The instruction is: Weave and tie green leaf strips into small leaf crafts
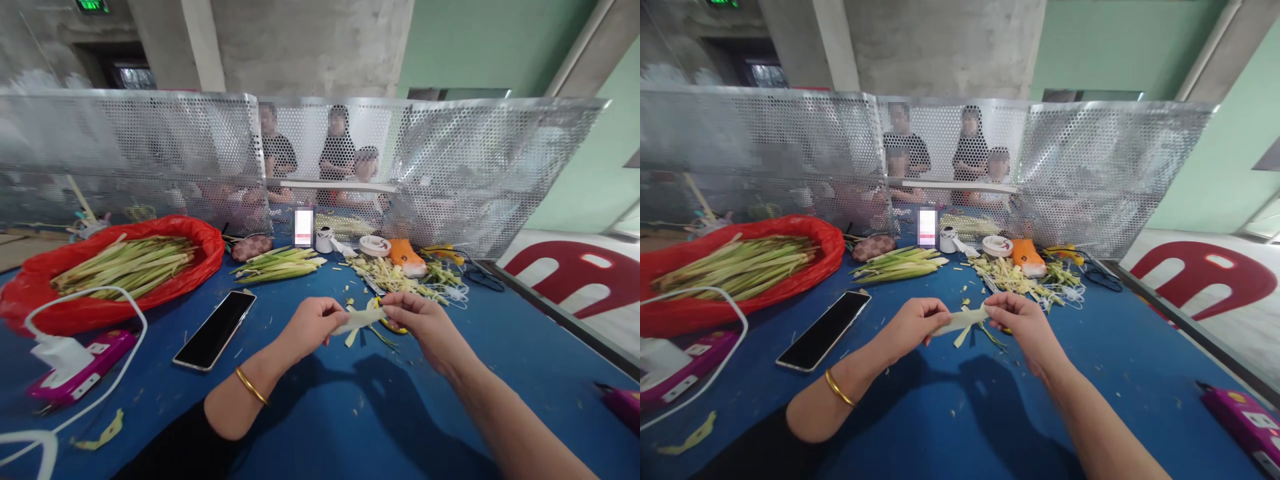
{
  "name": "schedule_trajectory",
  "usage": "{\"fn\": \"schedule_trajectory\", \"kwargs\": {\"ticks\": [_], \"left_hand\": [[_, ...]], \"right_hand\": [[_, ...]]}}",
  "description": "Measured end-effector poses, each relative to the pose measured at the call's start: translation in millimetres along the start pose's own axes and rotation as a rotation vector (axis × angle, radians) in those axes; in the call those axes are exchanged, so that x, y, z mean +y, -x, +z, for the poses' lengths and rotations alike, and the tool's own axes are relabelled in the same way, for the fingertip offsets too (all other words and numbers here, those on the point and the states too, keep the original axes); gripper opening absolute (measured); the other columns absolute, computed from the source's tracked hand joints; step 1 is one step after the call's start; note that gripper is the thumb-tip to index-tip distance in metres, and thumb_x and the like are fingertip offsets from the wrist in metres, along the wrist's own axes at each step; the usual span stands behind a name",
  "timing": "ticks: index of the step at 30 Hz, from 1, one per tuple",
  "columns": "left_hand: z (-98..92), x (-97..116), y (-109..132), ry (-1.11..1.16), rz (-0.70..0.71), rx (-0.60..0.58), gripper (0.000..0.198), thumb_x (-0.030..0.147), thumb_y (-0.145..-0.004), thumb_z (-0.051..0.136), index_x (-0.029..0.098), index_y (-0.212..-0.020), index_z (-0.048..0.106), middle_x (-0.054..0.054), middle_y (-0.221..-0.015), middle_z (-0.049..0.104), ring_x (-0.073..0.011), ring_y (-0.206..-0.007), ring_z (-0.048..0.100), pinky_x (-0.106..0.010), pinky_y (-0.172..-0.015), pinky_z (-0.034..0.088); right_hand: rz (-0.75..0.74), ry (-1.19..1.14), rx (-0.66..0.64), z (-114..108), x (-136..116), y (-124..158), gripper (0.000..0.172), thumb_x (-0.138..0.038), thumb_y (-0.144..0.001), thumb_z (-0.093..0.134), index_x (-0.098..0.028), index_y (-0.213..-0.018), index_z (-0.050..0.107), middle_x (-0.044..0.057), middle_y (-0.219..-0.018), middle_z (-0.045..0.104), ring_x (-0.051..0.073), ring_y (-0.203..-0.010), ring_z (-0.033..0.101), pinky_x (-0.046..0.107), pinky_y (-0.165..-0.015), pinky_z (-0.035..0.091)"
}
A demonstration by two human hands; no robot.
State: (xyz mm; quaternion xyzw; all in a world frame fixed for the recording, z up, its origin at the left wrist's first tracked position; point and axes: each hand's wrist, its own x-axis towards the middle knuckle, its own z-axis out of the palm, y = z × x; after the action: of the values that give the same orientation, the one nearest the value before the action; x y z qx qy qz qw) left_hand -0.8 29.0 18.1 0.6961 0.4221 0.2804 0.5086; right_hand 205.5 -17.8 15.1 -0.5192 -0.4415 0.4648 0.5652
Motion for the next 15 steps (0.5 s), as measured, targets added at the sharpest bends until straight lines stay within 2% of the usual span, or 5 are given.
{"fn": "schedule_trajectory", "kwargs": {"ticks": [5, 11, 15], "left_hand": [[2.1, -4, -2, -0.001, 0.006, 0.030, 0.022, 0.039, -0.075, 0.059, 0.017, -0.071, 0.062, 0.005, -0.052, 0.051, -0.0085, -0.041, 0.045, -0.021, -0.043, 0.034], [-1.0, 3, -1, 0.038, -0.056, -0.021, 0.017, 0.033, -0.071, 0.064, 0.016, -0.070, 0.066, 0.000, -0.058, 0.062, -0.0089, -0.047, 0.050, -0.021, -0.048, 0.035], [-7.1, 4, -1, 0.071, -0.098, -0.036, 0.014, 0.029, -0.071, 0.064, 0.015, -0.073, 0.067, -0.003, -0.064, 0.068, -0.0090, -0.049, 0.051, -0.021, -0.048, 0.034]], "right_hand": [[0.073, -0.187, -0.007, 4, 8, -1, 0.032, -0.034, -0.057, 0.085, -0.015, -0.080, 0.073, 0.002, -0.067, 0.067, 0.011, -0.059, 0.059, 0.021, -0.054, 0.046], [-0.050, -0.118, 0.233, -4, 6, -6, 0.033, -0.033, -0.049, 0.088, -0.017, -0.072, 0.072, 0.002, -0.065, 0.069, 0.013, -0.054, 0.060, 0.024, -0.049, 0.049], [-0.107, -0.139, 0.307, -13, 4, -12, 0.033, -0.033, -0.048, 0.087, -0.017, -0.072, 0.070, 0.002, -0.058, 0.067, 0.013, -0.048, 0.058, 0.025, -0.044, 0.047]]}}
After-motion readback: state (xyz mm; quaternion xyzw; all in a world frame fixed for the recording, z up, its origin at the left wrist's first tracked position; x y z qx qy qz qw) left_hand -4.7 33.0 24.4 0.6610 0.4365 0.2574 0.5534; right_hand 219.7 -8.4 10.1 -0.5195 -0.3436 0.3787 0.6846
